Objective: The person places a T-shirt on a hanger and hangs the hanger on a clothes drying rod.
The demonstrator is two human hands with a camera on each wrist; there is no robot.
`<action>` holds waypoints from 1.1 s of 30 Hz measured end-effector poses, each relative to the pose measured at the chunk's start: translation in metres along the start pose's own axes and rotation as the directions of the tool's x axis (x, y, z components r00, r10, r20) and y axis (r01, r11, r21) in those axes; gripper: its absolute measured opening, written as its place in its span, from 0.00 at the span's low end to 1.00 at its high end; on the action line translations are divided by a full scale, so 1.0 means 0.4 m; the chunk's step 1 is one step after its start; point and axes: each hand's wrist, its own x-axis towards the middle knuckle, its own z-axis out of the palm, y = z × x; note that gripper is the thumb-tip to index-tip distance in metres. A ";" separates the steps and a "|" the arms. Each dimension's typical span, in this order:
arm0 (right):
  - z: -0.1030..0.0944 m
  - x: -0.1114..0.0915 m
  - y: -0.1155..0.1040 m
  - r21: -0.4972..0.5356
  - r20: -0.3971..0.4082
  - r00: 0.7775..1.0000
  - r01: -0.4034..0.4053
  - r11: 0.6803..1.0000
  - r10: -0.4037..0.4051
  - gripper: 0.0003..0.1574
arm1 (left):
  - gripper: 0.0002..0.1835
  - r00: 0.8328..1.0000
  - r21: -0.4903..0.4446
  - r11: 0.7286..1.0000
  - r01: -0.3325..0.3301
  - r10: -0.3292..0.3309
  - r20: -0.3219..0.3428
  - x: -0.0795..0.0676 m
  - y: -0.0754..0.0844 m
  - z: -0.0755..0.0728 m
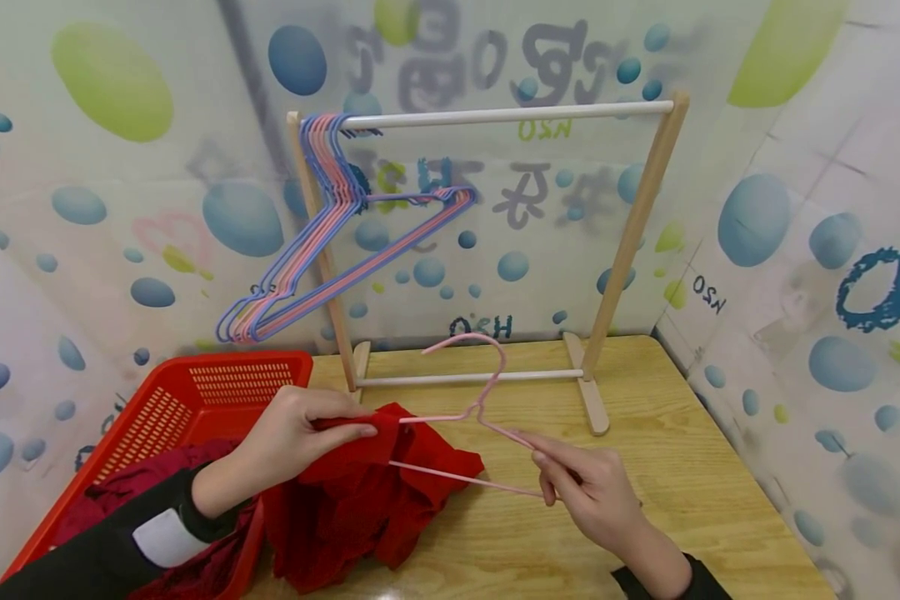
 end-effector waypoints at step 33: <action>0.027 0.009 -0.006 0.001 0.022 1.000 0.013 1.000 -0.013 0.28 | 0.12 0.997 -0.084 0.994 0.071 -0.067 0.047 0.004 0.003 0.029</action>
